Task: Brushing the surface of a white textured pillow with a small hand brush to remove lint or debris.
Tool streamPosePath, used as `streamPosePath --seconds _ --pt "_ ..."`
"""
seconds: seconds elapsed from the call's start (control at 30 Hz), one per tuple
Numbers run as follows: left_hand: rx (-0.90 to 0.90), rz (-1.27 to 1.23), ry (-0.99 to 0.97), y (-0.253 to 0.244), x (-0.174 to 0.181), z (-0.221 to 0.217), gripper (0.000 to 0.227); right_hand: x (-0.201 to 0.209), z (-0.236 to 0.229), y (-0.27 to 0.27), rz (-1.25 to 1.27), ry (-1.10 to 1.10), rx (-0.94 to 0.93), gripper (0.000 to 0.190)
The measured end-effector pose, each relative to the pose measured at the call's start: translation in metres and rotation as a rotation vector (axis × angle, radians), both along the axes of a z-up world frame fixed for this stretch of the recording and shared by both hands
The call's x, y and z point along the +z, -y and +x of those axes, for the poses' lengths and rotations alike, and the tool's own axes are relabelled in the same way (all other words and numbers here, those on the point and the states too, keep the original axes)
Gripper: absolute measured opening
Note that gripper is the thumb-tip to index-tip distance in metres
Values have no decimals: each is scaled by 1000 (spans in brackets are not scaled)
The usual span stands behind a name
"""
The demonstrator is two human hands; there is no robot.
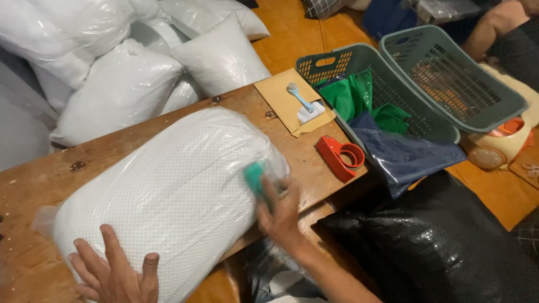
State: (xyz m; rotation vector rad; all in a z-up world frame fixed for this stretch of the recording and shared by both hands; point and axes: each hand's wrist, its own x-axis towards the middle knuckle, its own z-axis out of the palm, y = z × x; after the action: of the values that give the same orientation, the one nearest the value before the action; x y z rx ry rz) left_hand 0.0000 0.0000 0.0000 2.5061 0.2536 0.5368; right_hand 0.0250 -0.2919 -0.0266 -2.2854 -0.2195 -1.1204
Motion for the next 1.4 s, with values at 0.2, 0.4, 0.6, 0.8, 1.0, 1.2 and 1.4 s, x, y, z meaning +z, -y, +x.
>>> streamPosePath --seconds 0.2,0.4,0.6,0.8,1.0,1.2,1.4 --pt "9 0 7 3 3 0 116 -6 0 17 326 -74 56 52" --pt "4 39 11 2 8 0 115 -73 -95 -79 -176 -90 592 35" --pt "4 2 1 1 9 -1 113 -89 -14 0 603 -185 108 39" --pt "-98 114 179 -40 -46 5 82 -8 5 65 527 -244 -192 78" --pt "285 225 58 -61 -1 21 100 27 -32 -37 -229 -68 520 46" --pt "280 -308 -154 -30 13 9 126 39 10 -45 -436 35 331 45" --pt "200 -146 195 -2 -1 -15 132 40 80 33 -93 -329 -148 65"
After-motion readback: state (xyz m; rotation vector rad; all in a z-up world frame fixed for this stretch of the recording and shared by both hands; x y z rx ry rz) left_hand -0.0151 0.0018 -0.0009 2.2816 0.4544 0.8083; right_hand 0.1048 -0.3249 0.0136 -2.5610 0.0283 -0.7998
